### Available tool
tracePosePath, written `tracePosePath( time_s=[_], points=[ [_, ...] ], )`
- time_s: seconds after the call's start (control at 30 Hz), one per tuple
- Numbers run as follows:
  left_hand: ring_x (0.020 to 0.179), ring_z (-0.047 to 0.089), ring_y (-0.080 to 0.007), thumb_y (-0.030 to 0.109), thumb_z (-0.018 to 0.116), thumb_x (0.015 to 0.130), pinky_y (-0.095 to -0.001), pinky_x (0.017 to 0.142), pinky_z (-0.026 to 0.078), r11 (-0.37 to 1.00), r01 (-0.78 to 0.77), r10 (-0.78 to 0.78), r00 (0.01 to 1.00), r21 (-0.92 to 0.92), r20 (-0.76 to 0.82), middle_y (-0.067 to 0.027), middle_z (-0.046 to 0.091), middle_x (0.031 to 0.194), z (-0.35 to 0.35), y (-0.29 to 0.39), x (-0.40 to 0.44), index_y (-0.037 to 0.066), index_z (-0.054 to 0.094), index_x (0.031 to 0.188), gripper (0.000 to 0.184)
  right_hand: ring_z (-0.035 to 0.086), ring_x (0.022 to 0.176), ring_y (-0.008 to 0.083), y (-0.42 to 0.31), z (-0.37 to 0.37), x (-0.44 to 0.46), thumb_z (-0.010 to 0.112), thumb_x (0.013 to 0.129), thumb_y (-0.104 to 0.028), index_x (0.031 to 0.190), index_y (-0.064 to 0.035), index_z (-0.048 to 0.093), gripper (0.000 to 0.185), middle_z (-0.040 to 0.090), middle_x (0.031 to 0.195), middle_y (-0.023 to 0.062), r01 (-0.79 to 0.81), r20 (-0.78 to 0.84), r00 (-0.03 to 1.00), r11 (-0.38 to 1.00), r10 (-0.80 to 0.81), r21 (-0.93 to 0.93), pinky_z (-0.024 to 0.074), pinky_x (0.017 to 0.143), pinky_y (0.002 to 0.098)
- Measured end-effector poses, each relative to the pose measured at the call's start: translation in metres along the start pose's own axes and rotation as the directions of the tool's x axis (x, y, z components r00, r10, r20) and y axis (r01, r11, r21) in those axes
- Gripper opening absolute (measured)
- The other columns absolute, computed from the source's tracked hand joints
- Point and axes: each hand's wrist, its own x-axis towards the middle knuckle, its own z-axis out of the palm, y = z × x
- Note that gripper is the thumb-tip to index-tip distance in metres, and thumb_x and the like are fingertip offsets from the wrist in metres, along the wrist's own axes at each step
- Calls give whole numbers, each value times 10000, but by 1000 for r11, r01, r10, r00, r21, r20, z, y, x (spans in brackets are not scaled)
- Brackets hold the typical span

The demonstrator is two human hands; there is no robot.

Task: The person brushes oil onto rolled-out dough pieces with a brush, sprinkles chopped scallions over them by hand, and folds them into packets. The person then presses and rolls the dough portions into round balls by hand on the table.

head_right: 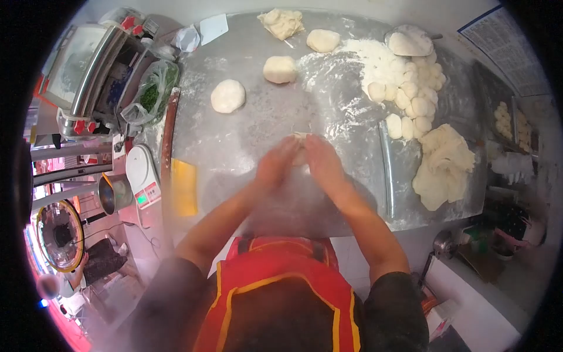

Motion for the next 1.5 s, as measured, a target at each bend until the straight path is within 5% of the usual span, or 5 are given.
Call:
tracePosePath(
  time_s=[0.23,0.33,0.47,0.7,1.5],
  points=[
    [1263,422,-327,91,476,857,-417,1020,375,953,-136,114,989,270,96,-203,469,1330,-1,5,6,-19,490,1265,424,516,1141,348,-17,7,3,543,859,-186,1166,-2,565,358,564,1209,206,-37,-65,997,991,29,-129,378,988,455],
    [1202,491,-305,126,545,849,-377,971,410,987,-157,151,853,-30,499,-197,547,1240,-38,-10,35,7,556,1186,357,561,1076,284,-5,-16,-4,536,886,-179,1133,1,575,308,599,1134,192,-215,159,966,975,203,58,436,916,417],
    [1018,572,-330,139,588,824,-397,857,457,957,284,-266,940,-60,214,-194,603,1094,-38,-22,53,3,583,1107,314,546,892,166,5,-7,-33,494,940,-169,1037,-8,564,201,581,921,87,-655,215,567,277,795,703,491,730,308],
    [998,542,-341,96,579,804,-423,806,459,998,29,-38,984,51,175,-140,578,1111,-58,30,57,37,590,1031,234,488,1147,254,-19,10,-7,406,973,-337,1195,40,480,444,518,1217,155,-146,457,525,-453,718,880,421,965,411],
    [1327,282,-413,349,568,844,-547,1088,195,976,-17,9,999,219,38,-221,331,1420,2,-13,56,56,373,1372,635,639,935,298,23,17,39,292,966,-500,1139,119,530,686,627,1044,219,-578,504,394,-219,769,786,516,779,368]
  ],
)
